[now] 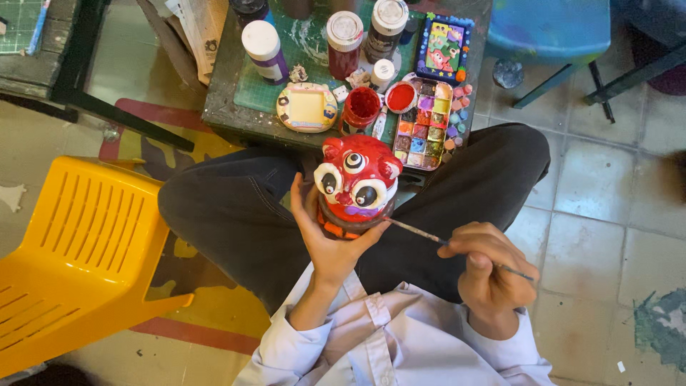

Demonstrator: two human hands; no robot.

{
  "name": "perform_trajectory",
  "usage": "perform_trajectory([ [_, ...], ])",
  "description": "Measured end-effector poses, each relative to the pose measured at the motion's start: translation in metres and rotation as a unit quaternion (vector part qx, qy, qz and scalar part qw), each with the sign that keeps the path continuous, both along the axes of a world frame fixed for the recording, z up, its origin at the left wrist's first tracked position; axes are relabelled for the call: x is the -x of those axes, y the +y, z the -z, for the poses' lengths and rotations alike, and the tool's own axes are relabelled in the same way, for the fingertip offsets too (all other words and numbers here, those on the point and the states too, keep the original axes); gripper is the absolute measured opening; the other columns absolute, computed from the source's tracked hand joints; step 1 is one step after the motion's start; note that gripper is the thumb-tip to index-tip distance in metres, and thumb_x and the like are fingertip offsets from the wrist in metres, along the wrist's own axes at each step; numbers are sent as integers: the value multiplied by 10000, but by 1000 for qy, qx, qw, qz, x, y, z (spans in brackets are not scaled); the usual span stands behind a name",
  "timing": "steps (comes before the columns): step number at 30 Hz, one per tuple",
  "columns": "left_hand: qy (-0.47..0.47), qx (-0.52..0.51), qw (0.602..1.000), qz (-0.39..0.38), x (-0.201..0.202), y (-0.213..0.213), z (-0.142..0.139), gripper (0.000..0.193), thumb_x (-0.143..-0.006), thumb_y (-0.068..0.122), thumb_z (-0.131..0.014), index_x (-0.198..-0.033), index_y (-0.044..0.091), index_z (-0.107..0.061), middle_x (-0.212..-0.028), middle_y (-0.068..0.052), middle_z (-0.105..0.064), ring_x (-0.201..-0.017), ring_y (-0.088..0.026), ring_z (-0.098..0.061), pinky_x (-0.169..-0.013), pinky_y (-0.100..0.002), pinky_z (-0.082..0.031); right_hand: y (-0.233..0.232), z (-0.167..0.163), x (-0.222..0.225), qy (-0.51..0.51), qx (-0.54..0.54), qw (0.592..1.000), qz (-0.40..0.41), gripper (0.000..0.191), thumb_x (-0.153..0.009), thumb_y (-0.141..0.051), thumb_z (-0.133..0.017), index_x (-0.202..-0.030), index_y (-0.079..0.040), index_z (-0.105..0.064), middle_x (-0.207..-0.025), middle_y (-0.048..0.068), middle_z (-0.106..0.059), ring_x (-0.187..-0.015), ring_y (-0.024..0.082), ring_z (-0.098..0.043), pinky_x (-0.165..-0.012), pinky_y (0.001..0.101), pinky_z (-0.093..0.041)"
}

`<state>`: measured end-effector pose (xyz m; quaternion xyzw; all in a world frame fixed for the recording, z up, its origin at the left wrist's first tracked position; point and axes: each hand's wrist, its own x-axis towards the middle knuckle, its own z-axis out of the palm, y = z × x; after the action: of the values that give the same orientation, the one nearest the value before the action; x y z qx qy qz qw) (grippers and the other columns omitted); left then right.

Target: The person sits on the floor and paints a red lion-dance figurine with a paintbrush, dipping the brush into paint containers and a watercolor palette and rotating the figurine to paint different areas of its face and body.

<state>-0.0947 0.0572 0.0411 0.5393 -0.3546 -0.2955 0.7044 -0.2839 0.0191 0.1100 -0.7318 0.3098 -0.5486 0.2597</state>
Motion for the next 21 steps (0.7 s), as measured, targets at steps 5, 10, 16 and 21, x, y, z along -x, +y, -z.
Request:
perform_trajectory([
  [5, 0, 6, 1000, 0, -1, -1, -1, 1289, -681, 73, -976, -1629, 56, -102, -1461, -198, -464, -1373, -286, -545, -1179, -414, -472, 1, 8, -2, -60, -25, 998, 6, 324, -1134, -166, -541, -999, 123, -603, -853, 214, -664, -628, 275, -703, -576, 341, -573],
  [10, -1, 5, 1000, 2, -2, -1, -1, 1282, -685, 66, -974, -1628, 57, -105, -1480, -201, -441, -1388, -286, -528, -1185, -420, -474, -2, 10, -2, -60, -12, 998, 2, 355, -1133, -194, -549, -1000, 129, -612, -849, 212, -678, -635, 274, -720, -576, 339, -594],
  [16, 4, 9, 1000, 4, -2, -1, 0, 1273, -687, 64, -974, -1625, 61, -113, -1495, -199, -435, -1400, -286, -520, -1192, -422, -472, -4, 10, -5, -56, -13, 998, 13, 363, -1133, -195, -562, -981, 130, -618, -842, 214, -672, -624, 279, -721, -561, 338, -585],
  [21, 11, 1, 1000, 9, -2, 0, 2, 1276, -676, 60, -973, -1623, 61, -119, -1497, -197, -427, -1400, -287, -512, -1191, -419, -465, -4, 10, -6, -58, -19, 998, 4, 367, -1128, -197, -564, -965, 126, -624, -840, 214, -674, -615, 280, -722, -547, 336, -596],
])
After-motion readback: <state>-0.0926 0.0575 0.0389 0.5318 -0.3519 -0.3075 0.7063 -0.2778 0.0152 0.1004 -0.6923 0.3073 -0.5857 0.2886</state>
